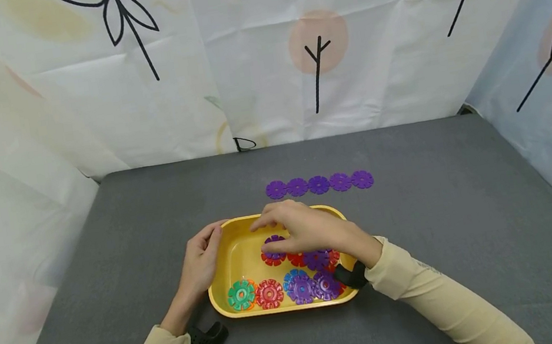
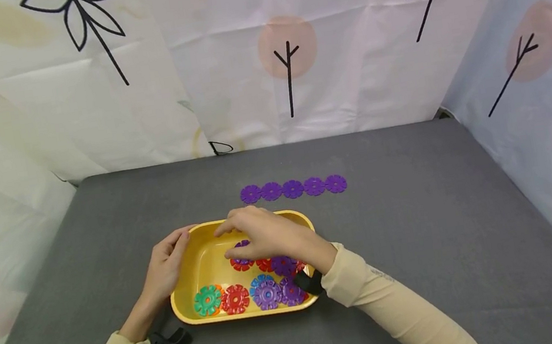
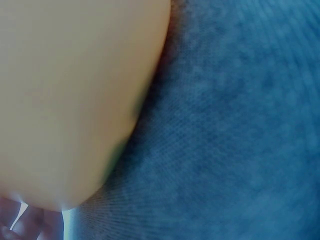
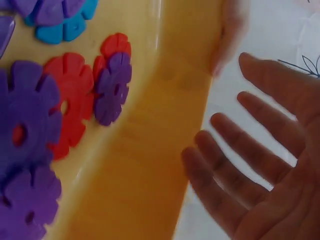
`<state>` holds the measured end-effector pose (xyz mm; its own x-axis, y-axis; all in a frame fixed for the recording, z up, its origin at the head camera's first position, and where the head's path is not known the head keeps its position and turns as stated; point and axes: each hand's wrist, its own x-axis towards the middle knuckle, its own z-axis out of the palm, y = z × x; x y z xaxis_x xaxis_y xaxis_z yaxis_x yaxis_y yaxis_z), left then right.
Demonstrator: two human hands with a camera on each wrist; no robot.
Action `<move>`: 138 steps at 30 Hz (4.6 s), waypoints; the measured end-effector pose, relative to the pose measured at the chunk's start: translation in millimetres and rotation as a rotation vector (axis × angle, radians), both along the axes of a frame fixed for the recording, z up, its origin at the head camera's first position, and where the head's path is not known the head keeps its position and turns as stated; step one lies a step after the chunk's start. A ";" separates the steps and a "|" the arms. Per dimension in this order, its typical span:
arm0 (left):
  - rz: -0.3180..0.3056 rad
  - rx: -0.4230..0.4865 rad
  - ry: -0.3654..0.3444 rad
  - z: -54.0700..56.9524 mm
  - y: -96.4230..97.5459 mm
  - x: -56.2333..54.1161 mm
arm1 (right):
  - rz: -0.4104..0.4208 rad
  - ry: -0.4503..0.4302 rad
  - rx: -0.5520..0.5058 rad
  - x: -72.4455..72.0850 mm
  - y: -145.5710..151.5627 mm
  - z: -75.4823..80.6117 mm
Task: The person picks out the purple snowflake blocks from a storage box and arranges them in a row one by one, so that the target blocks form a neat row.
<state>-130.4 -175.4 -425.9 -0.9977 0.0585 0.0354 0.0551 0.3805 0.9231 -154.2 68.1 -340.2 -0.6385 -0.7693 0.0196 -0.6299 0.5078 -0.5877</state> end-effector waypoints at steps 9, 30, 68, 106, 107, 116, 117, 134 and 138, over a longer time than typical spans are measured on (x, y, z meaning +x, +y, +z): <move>0.008 -0.006 -0.004 -1.0 0.1 -0.7 | 0.043 -0.033 0.109 -7.5 -8.7 -18.9; -0.007 0.009 0.004 -1.4 -0.9 -0.8 | 0.071 -0.010 0.275 -5.1 -14.1 -34.6; -0.001 0.021 0.016 -2.4 0.0 -0.8 | -0.023 0.038 0.207 -2.3 -4.5 -5.1; -0.007 0.052 -0.004 -2.0 -1.9 1.1 | -0.472 0.120 0.179 -35.6 124.6 -4.8; -0.009 0.054 -0.003 -1.8 -1.7 1.0 | -0.483 0.121 0.187 -37.3 128.9 -6.4; -0.014 0.062 0.008 -2.9 -1.9 -0.2 | -0.613 0.083 0.236 -54.1 169.1 -22.1; -0.014 0.063 0.009 -2.9 -2.0 -0.3 | -0.625 0.077 0.235 -55.5 173.3 -24.6; -0.027 0.067 -0.014 -1.3 -1.8 -1.7 | -0.702 -0.001 0.267 -65.4 208.4 -52.6; -0.021 0.063 -0.013 -1.3 -1.6 -1.3 | -0.687 -0.020 0.264 -65.7 208.5 -52.3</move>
